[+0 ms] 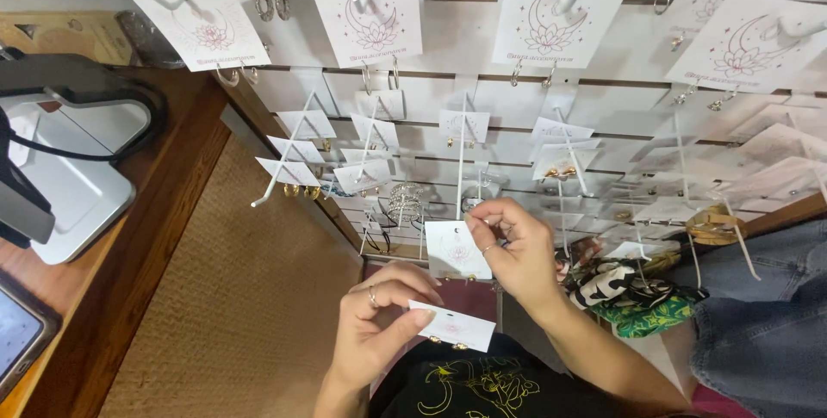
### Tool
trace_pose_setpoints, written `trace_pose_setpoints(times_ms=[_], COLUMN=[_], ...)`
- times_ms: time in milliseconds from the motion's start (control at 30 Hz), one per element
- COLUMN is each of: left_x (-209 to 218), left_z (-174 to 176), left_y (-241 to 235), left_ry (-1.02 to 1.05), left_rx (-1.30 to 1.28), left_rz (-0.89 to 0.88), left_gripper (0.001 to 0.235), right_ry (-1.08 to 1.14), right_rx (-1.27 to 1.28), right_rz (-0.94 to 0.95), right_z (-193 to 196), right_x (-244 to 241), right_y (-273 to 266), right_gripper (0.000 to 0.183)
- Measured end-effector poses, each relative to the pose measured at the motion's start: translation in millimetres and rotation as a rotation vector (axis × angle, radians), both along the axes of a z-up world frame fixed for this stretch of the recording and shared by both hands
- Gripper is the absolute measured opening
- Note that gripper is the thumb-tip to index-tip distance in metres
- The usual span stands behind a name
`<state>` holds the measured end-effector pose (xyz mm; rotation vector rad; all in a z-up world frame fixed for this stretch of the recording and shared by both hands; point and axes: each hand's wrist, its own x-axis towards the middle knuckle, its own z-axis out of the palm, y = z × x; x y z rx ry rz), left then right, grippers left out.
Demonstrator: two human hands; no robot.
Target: The person removes earrings from a wall-mounted display rack, examines them, and hangs them back on the rack. They handle multiple pairs of earrings attached to white cards, moving them between different hooks on the display.
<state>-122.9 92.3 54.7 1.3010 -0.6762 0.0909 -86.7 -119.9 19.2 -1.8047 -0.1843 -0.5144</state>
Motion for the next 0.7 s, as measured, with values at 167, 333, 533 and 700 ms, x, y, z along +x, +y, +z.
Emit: trace_pose_setpoints(times_ms=[167,333,533,700], left_x=[3.3,4.3,1.1,-1.4], left_z=[1.2,1.1,-2.8,-5.7], left_y=[-2.6,-7.6,-9.4,-9.6], left_ry=[0.008,-0.009,0.020,0.021], left_rx=[0.057,0.119,0.169,0.173], left_rz=[-0.061,-0.092,-0.107,-0.117], left_gripper=[0.012,0.012,0.012,0.012], right_ry=[-0.038,-0.038,-0.208,-0.213], right_rx=[-0.109,-0.314,-0.352,-0.232], right_rz=[-0.025,-0.033,-0.128,-0.237], right_z=[-8.8,-23.6,-44.8,-42.7], right_x=[3.9,24.8,80.9,113.2], right_y=[-3.4,-15.5,-22.6,-13.9], right_gripper=[0.010,0.024,0.035,0.032])
